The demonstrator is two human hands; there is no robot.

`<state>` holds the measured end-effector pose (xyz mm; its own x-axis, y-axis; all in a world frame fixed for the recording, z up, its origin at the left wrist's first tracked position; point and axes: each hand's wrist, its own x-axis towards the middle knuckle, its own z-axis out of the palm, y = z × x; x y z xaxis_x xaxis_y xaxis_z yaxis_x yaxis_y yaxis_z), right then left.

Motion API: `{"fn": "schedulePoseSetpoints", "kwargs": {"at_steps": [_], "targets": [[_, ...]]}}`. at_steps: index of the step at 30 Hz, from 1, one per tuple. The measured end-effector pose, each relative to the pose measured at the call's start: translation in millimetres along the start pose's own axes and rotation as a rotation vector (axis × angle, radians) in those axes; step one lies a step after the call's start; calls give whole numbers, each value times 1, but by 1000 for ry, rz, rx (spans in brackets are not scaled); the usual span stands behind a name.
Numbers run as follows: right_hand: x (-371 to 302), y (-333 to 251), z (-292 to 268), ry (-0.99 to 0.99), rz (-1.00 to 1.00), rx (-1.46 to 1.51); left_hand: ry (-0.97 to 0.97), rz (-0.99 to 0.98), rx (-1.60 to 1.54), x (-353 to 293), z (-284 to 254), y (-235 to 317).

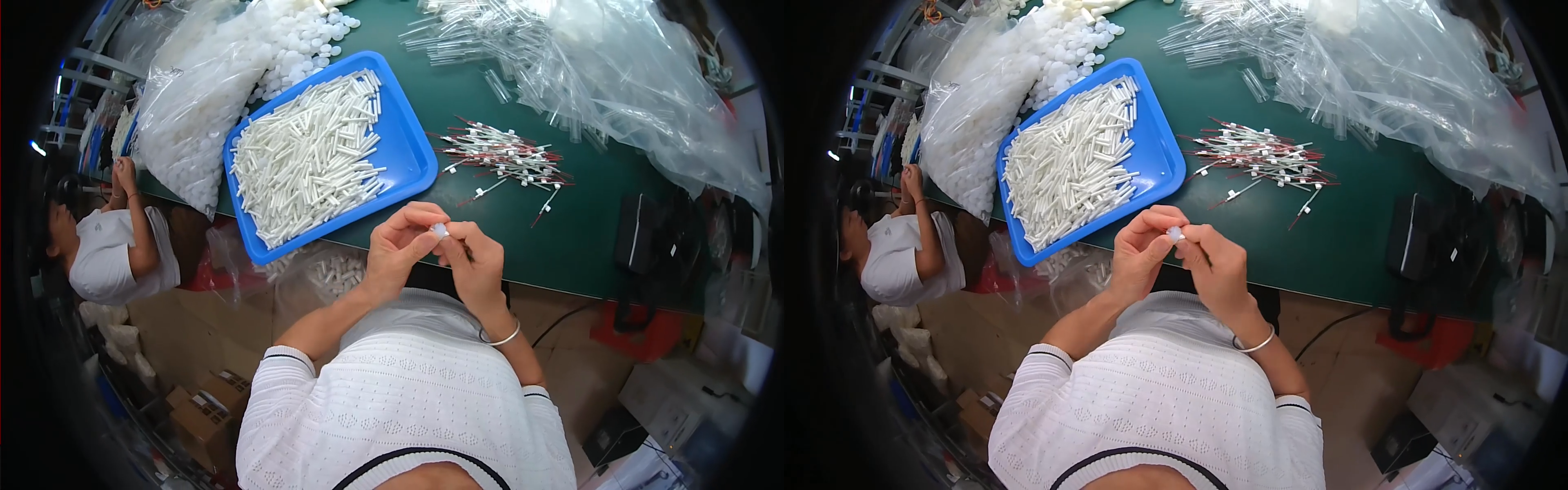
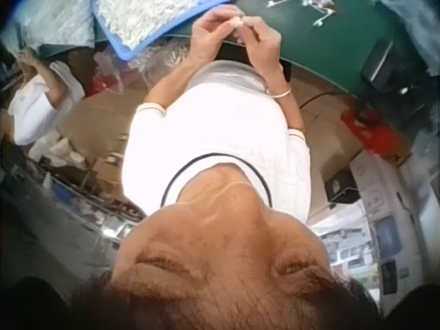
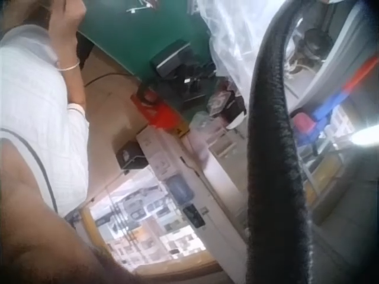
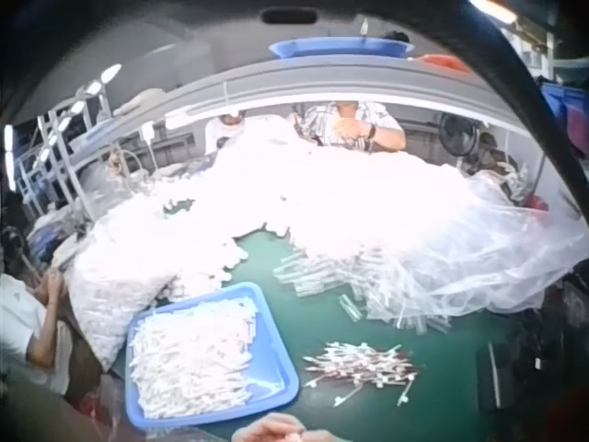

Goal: The recorder is assembling small plastic components by inserting a thin rod into a base part.

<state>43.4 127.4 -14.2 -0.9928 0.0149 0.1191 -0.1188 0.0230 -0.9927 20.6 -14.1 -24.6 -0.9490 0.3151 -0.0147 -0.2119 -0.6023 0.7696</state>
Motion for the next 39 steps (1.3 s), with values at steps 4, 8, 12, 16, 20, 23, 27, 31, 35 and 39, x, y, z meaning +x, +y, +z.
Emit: {"fn": "schedulePoseSetpoints", "kwargs": {"at_steps": [4,8,12,16,20,23,27,31,35,39], "targets": [[18,7,-27,-230,67,97,-33,84,350,8,0,29],[20,3,-32,-355,172,142,-400,-61,873,38,-15,81],[15,-5,-30,-337,203,445,-128,427,1679,72,-55,90],[12,-3,-32,-241,185,446,-185,437,2132,84,-72,80],[17,1,-29,-85,169,478,-196,494,1990,94,-72,85],[25,-6,-32,-27,149,493,-19,460,1627,91,-62,94],[27,-3,-33,4,149,533,189,324,1441,79,-55,101],[26,-1,-26,-20,158,545,34,474,1691,76,-73,85],[24,-2,-22,-36,168,556,-108,477,1891,82,-75,81],[29,-7,-19,19,112,567,-157,577,1644,78,-57,89]]}}
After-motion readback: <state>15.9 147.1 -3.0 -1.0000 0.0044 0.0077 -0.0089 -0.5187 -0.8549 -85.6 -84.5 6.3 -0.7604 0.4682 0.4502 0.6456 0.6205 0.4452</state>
